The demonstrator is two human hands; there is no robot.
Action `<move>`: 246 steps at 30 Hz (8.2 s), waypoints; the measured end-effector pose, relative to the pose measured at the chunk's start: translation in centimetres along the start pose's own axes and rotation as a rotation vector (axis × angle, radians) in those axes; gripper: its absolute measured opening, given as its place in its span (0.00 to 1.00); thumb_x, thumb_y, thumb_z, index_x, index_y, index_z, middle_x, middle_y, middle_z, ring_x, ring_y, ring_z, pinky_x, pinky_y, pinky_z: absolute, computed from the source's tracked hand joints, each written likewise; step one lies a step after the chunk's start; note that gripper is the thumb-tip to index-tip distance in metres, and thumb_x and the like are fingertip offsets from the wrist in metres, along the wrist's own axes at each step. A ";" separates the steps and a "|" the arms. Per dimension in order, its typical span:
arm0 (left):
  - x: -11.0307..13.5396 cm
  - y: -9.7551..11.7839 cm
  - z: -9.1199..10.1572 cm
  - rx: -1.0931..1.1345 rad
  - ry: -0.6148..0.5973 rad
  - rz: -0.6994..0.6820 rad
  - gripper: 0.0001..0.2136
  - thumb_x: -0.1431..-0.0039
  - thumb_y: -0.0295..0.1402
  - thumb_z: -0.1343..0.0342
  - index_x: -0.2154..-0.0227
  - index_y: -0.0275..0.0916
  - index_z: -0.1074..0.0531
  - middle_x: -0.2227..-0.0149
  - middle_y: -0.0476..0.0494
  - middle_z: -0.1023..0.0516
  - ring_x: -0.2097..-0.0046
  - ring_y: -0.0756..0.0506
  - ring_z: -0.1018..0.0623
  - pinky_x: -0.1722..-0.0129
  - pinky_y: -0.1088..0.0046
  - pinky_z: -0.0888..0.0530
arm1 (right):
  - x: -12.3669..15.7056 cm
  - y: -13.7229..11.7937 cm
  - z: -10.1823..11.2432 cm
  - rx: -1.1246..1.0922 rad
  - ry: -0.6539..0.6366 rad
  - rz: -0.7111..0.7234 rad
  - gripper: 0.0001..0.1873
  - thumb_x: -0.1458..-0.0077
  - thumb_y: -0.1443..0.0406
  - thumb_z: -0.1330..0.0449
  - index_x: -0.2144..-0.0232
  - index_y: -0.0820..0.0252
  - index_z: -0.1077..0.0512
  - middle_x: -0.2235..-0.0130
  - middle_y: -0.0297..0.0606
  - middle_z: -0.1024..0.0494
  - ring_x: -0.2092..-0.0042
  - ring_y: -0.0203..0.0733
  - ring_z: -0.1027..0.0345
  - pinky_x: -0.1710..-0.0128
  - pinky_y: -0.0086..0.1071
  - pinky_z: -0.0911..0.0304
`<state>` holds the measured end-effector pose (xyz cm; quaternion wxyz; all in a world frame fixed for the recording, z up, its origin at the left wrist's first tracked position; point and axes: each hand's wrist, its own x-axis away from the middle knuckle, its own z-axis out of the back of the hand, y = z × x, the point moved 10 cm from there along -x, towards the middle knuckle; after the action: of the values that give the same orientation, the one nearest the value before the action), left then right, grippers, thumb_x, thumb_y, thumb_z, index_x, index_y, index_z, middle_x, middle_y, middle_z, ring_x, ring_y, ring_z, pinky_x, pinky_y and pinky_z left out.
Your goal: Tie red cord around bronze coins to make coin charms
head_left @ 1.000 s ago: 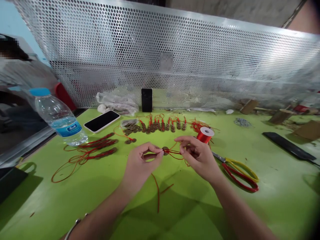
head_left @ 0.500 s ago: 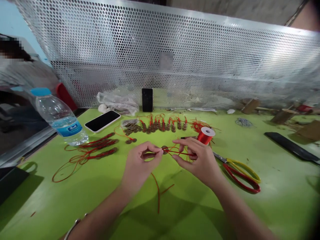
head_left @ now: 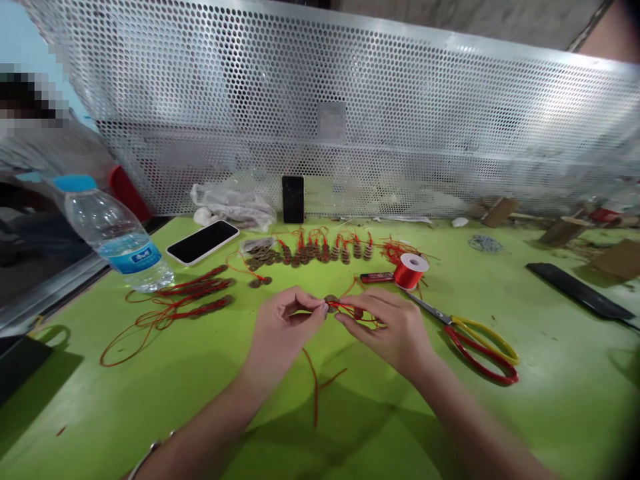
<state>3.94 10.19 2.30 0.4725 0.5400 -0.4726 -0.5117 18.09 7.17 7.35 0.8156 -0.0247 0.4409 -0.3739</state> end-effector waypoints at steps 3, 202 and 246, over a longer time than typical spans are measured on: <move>0.1 -0.2 0.0 0.019 0.000 0.022 0.06 0.59 0.27 0.38 0.81 0.36 0.31 0.76 0.49 0.23 0.71 0.50 0.24 0.68 0.76 0.26 | 0.0 0.1 -0.2 -0.022 -0.017 -0.005 0.08 0.46 0.69 0.43 0.66 0.57 0.23 0.69 0.39 0.20 0.70 0.39 0.27 0.70 0.29 0.32; 0.7 -0.6 -4.0 -0.277 -0.586 0.047 0.12 0.40 0.41 0.54 0.70 0.38 0.33 0.70 0.51 0.33 0.68 0.49 0.28 0.67 0.73 0.30 | 1.3 4.5 -2.8 -0.607 -0.060 -0.562 0.09 0.57 0.70 0.41 0.72 0.63 0.22 0.79 0.36 0.25 0.82 0.29 0.45 0.84 0.24 0.51; 0.5 0.4 -3.5 -0.347 -0.537 -0.034 0.13 0.42 0.42 0.50 0.75 0.37 0.34 0.78 0.53 0.38 0.75 0.52 0.37 0.77 0.78 0.41 | 0.1 2.2 -1.8 -0.593 -0.207 -0.267 0.08 0.54 0.62 0.34 0.69 0.59 0.22 0.68 0.41 0.20 0.68 0.39 0.27 0.71 0.29 0.33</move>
<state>7.42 9.69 2.77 0.4074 0.3049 -0.4771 -0.7166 18.09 9.23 5.35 0.7572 -0.3559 0.4383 -0.3286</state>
